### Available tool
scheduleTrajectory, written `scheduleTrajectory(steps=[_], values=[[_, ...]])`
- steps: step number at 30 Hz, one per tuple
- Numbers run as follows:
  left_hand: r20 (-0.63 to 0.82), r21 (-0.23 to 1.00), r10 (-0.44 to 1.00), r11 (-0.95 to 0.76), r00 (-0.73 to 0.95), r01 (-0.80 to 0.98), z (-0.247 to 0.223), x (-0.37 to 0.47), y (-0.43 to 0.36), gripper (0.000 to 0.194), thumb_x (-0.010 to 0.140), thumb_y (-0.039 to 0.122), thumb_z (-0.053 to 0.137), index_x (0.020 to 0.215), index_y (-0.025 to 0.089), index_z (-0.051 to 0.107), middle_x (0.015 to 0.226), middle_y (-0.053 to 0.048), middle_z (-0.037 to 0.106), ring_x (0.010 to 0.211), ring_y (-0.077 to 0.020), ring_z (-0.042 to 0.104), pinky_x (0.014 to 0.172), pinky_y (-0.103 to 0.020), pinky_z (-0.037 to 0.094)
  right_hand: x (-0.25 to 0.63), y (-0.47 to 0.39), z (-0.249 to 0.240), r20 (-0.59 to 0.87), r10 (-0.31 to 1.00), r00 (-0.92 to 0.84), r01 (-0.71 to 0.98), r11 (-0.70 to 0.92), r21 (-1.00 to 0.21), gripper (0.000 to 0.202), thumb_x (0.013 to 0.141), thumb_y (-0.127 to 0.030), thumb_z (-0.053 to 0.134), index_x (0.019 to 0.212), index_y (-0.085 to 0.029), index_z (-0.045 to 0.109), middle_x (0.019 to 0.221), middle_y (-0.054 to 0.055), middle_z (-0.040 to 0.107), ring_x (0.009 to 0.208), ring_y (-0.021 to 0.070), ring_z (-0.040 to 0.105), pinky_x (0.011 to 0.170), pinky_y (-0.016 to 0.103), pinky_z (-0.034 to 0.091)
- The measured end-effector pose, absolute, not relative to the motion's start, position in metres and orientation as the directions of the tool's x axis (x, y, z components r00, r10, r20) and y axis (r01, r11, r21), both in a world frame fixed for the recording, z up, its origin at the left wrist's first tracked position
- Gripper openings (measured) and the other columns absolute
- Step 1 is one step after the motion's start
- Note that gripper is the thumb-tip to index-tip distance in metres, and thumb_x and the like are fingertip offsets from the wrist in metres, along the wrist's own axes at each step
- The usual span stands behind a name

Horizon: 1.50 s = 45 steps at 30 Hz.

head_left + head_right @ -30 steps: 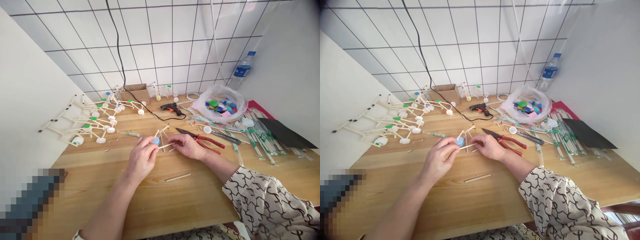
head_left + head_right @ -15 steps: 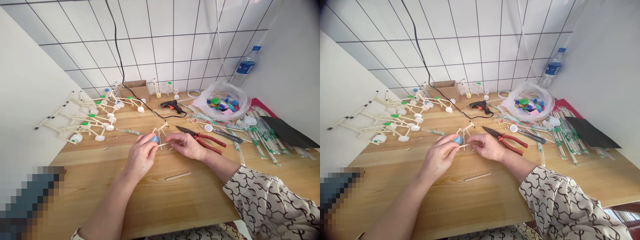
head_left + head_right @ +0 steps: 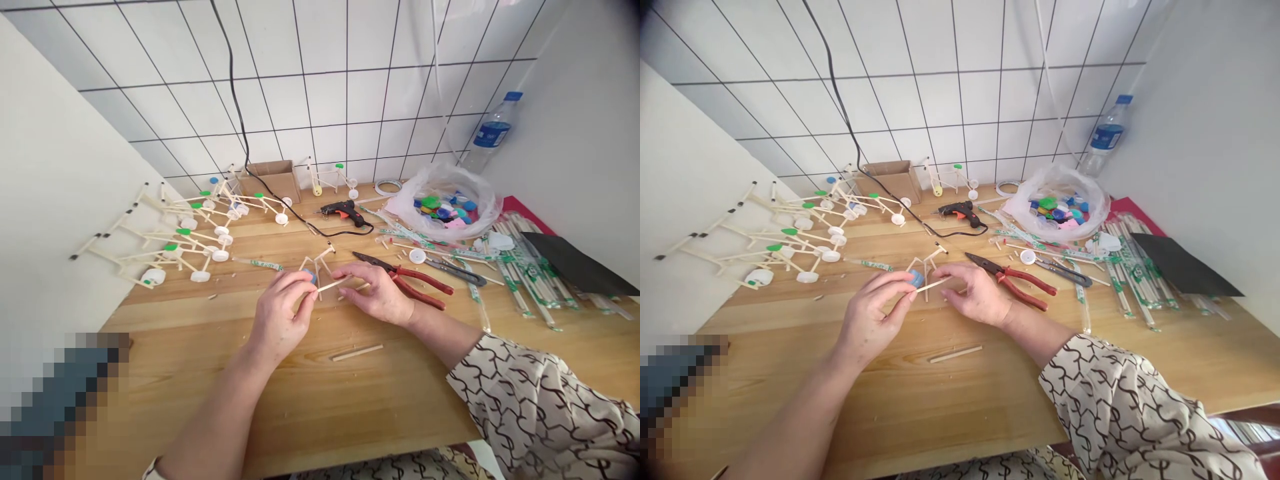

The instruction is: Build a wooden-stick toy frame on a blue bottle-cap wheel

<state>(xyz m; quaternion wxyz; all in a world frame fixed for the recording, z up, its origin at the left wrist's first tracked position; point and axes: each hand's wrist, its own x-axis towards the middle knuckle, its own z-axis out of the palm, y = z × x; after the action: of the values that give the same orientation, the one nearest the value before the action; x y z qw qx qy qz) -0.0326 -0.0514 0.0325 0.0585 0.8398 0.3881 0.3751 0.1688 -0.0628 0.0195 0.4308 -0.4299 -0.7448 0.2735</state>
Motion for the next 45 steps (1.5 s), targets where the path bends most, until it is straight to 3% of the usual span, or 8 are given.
scheduleTrajectory(steps=[5, 9, 16, 21, 25, 30, 35, 45], values=[[0.593, 0.396, 0.658, -0.741, 0.465, 0.543, 0.03, -0.029, -0.053, 0.017, 0.085, 0.018, 0.051, 0.075, 0.02, 0.064, 0.084, -0.004, 0.069, 0.081, -0.017, 0.062, 0.077, -0.031, 0.05, 0.166, -0.062, 0.02, 0.411, 0.855, -0.317, 0.453, 0.518, -0.726, 0.015, 0.086, -0.023, 0.053, 0.083, -0.02, 0.067, 0.077, 0.005, 0.069, 0.075, 0.0175, 0.062, 0.075, 0.03, 0.047], [0.55, 0.487, 0.705, -0.706, 0.447, 0.515, 0.025, -0.033, -0.049, 0.013, 0.085, 0.023, 0.054, 0.078, 0.02, 0.064, 0.085, -0.004, 0.069, 0.083, -0.0173, 0.063, 0.08, -0.031, 0.05, 0.167, -0.061, 0.022, 0.417, 0.827, -0.378, 0.493, 0.561, -0.665, 0.018, 0.087, -0.021, 0.051, 0.081, -0.019, 0.068, 0.074, 0.005, 0.067, 0.071, 0.0174, 0.06, 0.073, 0.03, 0.045], [0.427, 0.688, 0.902, -0.367, 0.059, 0.627, 0.026, -0.043, -0.033, 0.028, 0.078, 0.04, 0.06, 0.091, 0.016, 0.064, 0.087, -0.006, 0.069, 0.077, -0.0179, 0.062, 0.072, -0.031, 0.05, 0.178, -0.058, 0.027, 0.373, 0.868, -0.329, 0.544, 0.497, -0.677, 0.017, 0.081, -0.011, 0.051, 0.075, -0.017, 0.065, 0.074, 0.005, 0.067, 0.071, 0.0166, 0.06, 0.07, 0.028, 0.044], [0.193, 0.806, 0.98, -0.189, 0.054, 0.56, 0.027, -0.037, -0.02, 0.033, 0.076, 0.045, 0.058, 0.086, 0.014, 0.064, 0.081, -0.008, 0.07, 0.074, -0.0189, 0.063, 0.067, -0.029, 0.049, 0.193, -0.06, 0.046, 0.185, 0.914, -0.36, 0.713, 0.398, -0.577, 0.019, 0.077, -0.008, 0.052, 0.074, -0.018, 0.067, 0.075, 0.006, 0.067, 0.07, 0.0167, 0.059, 0.067, 0.027, 0.042], [0.093, 0.811, 0.99, -0.139, 0.109, 0.569, 0.025, -0.033, -0.01, 0.032, 0.076, 0.045, 0.055, 0.073, 0.015, 0.065, 0.072, -0.006, 0.07, 0.069, -0.02, 0.064, 0.065, -0.029, 0.046, 0.205, -0.062, 0.055, -0.032, 0.929, -0.37, 0.847, 0.323, -0.422, 0.019, 0.075, -0.009, 0.052, 0.075, -0.017, 0.069, 0.083, 0.007, 0.069, 0.076, 0.0189, 0.061, 0.069, 0.028, 0.041], [0.104, 0.8, 0.989, -0.148, 0.108, 0.581, 0.023, -0.032, -0.006, 0.033, 0.076, 0.045, 0.054, 0.067, 0.016, 0.065, 0.064, -0.005, 0.068, 0.065, -0.0194, 0.062, 0.059, -0.027, 0.042, 0.193, -0.05, 0.041, 0.037, 0.957, -0.288, 0.875, 0.279, -0.395, 0.016, 0.082, -0.023, 0.052, 0.084, -0.02, 0.068, 0.09, 0.004, 0.07, 0.082, 0.0169, 0.062, 0.073, 0.025, 0.041], [0.14, 0.781, 0.983, -0.184, 0.118, 0.597, 0.023, -0.03, -0.006, 0.032, 0.075, 0.043, 0.053, 0.057, 0.018, 0.061, 0.055, -0.002, 0.062, 0.058, -0.0175, 0.058, 0.055, -0.025, 0.038, 0.161, -0.033, 0.033, -0.049, 0.98, -0.194, 0.927, 0.167, -0.336, 0.026, 0.085, -0.037, 0.049, 0.08, -0.021, 0.069, 0.082, 0.005, 0.071, 0.076, 0.0196, 0.064, 0.062, 0.027, 0.039], [0.173, 0.78, 0.977, -0.215, 0.127, 0.588, 0.014, -0.031, -0.003, 0.029, 0.075, 0.041, 0.052, 0.061, 0.018, 0.063, 0.056, -0.001, 0.062, 0.056, -0.0158, 0.055, 0.055, -0.025, 0.039, 0.142, -0.032, 0.043, -0.089, 0.986, -0.142, 0.938, 0.105, -0.331, 0.019, 0.08, -0.024, 0.052, 0.072, -0.018, 0.069, 0.076, 0.007, 0.071, 0.073, 0.0186, 0.063, 0.06, 0.025, 0.037]])
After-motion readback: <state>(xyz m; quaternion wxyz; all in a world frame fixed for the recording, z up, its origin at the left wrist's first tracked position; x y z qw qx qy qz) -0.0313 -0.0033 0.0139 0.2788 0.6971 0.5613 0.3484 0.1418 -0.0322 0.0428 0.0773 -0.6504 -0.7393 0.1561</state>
